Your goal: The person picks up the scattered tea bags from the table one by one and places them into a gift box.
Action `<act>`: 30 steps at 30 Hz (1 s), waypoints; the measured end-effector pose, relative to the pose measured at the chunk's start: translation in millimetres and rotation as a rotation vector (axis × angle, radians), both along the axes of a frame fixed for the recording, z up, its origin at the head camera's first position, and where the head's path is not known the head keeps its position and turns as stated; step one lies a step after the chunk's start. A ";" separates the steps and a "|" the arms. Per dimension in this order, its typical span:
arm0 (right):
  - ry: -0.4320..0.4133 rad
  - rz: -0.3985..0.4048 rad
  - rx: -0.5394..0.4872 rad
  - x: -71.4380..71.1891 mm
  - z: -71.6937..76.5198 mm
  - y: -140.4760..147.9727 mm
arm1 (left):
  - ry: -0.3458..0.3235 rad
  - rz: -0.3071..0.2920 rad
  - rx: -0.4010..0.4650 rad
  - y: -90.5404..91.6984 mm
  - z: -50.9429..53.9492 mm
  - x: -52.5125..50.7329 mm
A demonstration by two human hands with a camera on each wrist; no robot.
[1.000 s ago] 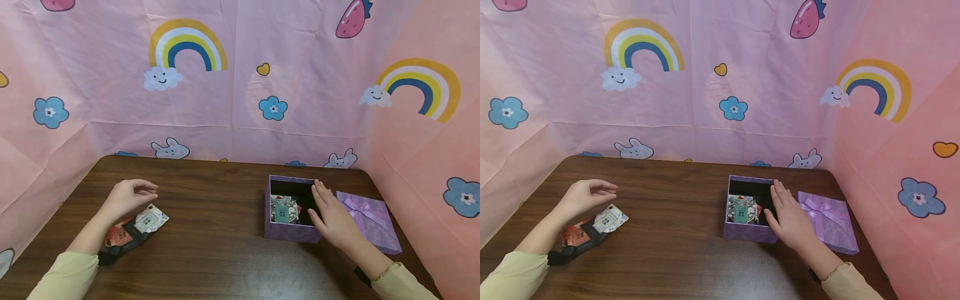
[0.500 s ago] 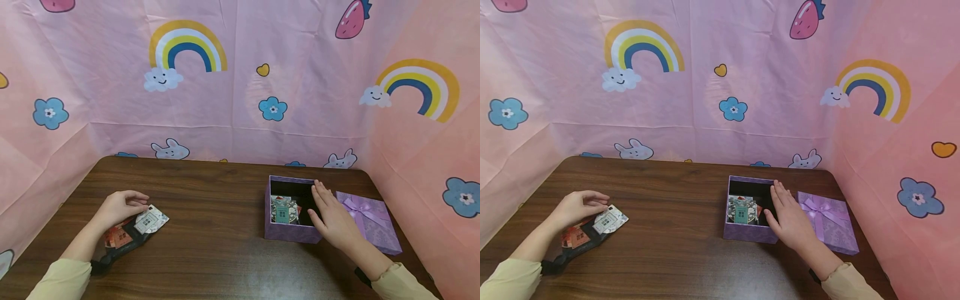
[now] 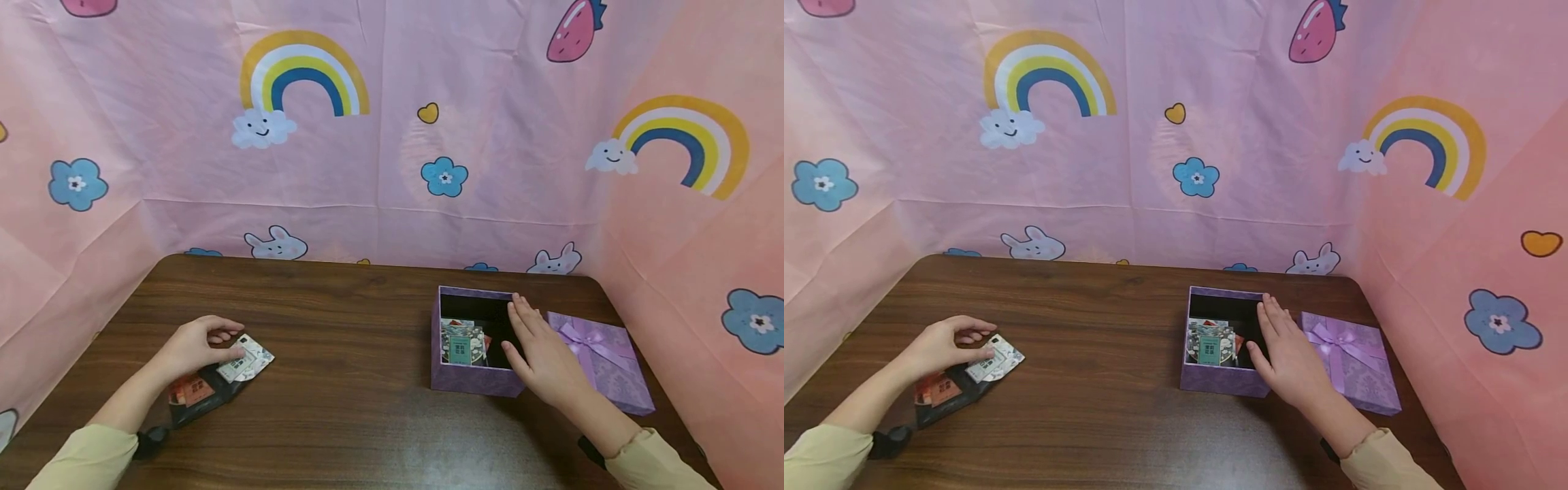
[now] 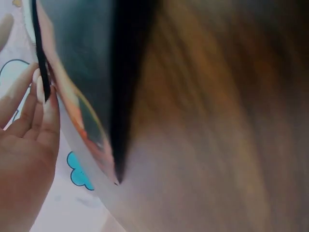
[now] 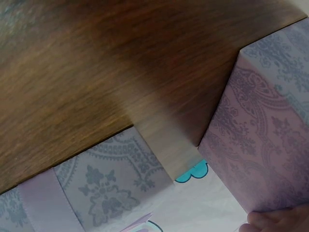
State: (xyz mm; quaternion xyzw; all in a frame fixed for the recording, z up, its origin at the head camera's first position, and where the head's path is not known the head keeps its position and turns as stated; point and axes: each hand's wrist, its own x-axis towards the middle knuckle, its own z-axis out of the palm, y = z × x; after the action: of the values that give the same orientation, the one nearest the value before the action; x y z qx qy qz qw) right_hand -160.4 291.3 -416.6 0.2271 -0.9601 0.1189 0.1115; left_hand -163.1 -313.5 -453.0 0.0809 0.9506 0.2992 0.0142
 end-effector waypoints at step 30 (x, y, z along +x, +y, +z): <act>-0.018 -0.006 0.009 -3.1 -3.0 0.8 | 0.110 -0.132 -0.079 -2.0 -9.5 -8.5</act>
State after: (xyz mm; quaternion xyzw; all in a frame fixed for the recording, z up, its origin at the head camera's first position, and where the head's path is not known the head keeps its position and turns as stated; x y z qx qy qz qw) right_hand -163.5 292.1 -419.5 0.2238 -0.9623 0.1162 0.1022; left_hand -171.6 -315.4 -462.5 0.1589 0.9537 0.2550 -0.0152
